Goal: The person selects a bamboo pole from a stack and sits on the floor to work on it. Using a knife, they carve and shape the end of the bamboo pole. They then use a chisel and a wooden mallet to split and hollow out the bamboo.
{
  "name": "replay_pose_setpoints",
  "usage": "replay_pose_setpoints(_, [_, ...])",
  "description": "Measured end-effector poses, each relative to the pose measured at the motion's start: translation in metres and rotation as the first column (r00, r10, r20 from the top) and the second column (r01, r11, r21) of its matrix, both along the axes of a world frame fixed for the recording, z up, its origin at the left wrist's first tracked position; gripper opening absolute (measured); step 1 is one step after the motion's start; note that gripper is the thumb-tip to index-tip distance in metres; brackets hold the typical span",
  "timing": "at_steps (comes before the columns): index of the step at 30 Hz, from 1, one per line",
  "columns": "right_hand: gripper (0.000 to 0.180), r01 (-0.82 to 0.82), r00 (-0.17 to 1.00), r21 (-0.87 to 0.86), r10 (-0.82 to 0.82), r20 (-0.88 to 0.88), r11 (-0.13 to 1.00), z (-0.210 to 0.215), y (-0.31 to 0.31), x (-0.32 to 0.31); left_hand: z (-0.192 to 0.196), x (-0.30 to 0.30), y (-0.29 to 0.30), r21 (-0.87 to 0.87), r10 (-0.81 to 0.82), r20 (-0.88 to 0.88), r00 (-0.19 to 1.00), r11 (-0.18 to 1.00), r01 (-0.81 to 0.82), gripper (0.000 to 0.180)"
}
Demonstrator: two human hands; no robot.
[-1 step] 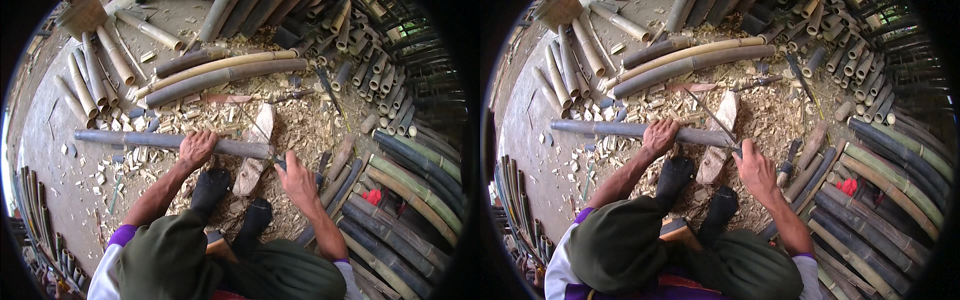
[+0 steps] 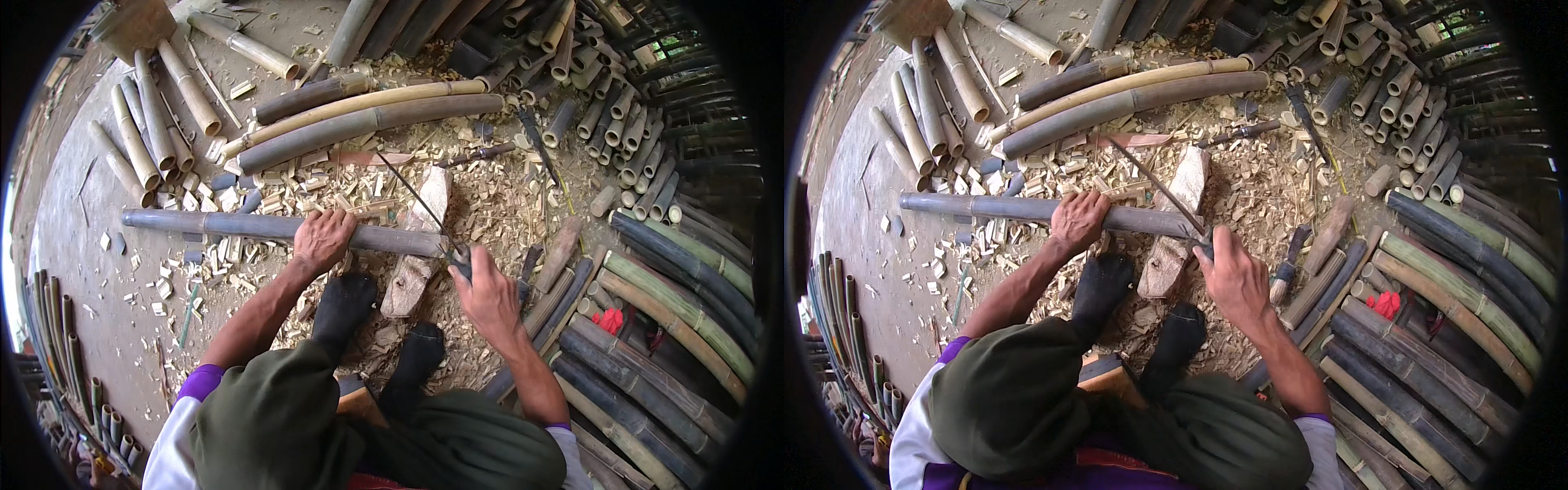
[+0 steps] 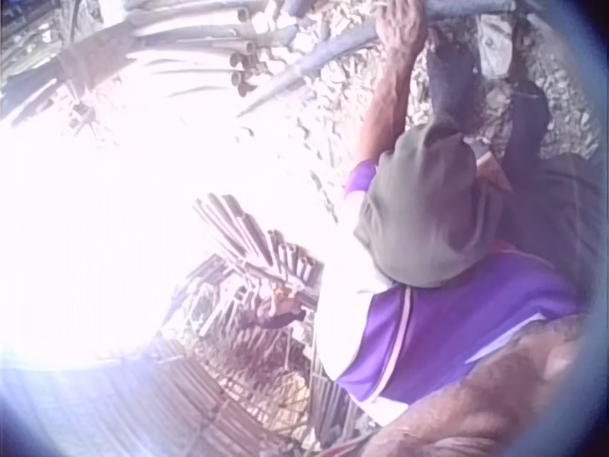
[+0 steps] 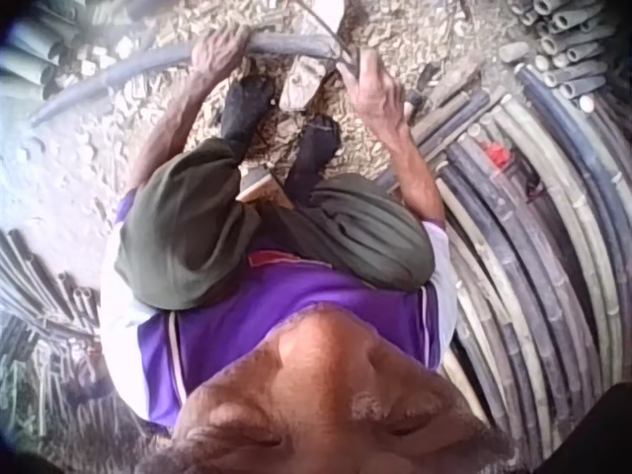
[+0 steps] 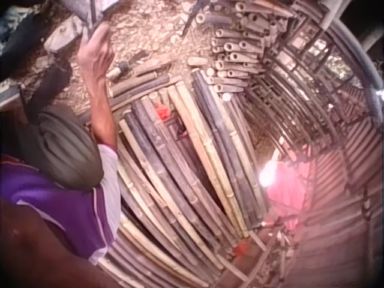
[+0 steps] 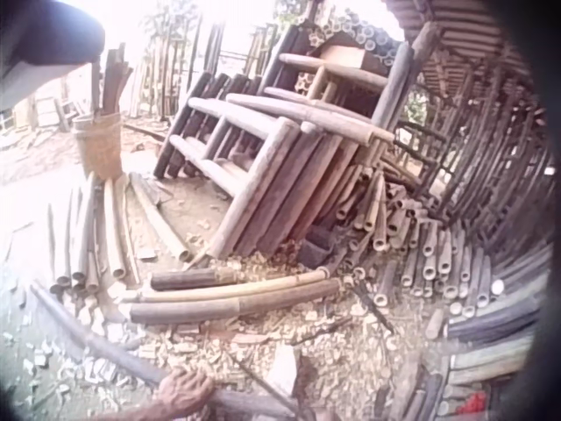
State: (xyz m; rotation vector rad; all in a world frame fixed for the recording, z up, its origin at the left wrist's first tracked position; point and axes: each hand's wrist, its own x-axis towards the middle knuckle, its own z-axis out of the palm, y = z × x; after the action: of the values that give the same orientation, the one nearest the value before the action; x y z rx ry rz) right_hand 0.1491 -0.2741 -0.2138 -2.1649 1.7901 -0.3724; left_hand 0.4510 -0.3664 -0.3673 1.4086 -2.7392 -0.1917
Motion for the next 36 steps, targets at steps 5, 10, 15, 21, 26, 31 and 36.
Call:
replay_pose_setpoints(5, [0.032, 0.133, 0.965, 0.318, -0.05, -0.258, 0.939, -0.053, 0.008, -0.041, 0.007, -0.02, -0.009, -0.006, -0.018, -0.042, 0.999, 1.0, 0.018, 0.024])
replay_pose_setpoints(10, [0.035, 0.016, 0.997, 0.034, -0.018, 0.07, 0.999, -0.009, -0.008, -0.003, 0.003, -0.003, -0.009, -0.132, 0.002, -0.036, 0.999, 0.991, -0.006, 0.02])
replay_pose_setpoints(15, [0.03, 0.171, 0.969, 0.34, -0.094, -0.23, 0.925, -0.064, 0.009, -0.057, -0.004, -0.021, -0.004, -0.188, 0.002, -0.149, 0.989, 0.982, -0.03, 0.018])
replay_pose_setpoints(21, [0.029, 0.05, 0.994, 0.171, -0.065, 0.086, 0.984, 0.003, -0.015, -0.01, -0.009, 0.002, 0.006, -0.27, 0.051, -0.113, 0.992, 0.959, -0.08, 0.019])
replay_pose_setpoints(26, [0.03, 0.275, 0.95, 0.492, -0.156, -0.271, 0.826, -0.056, -0.008, -0.045, -0.001, -0.023, 0.003, -0.232, 0.058, -0.158, 0.986, 0.968, -0.094, 0.03])
replay_pose_setpoints(31, [0.034, 0.115, 0.992, 0.389, -0.084, -0.096, 0.914, -0.017, -0.016, -0.034, 0.029, -0.012, -0.015, 0.311, 0.064, -0.003, 0.998, 0.949, -0.06, 0.045])
replay_pose_setpoints(36, [0.035, 0.007, 0.986, -0.064, 0.003, 0.165, 0.998, 0.002, -0.012, -0.015, 0.041, -0.011, -0.053, 0.556, -0.106, 0.109, 0.988, 0.831, 0.028, 0.042])
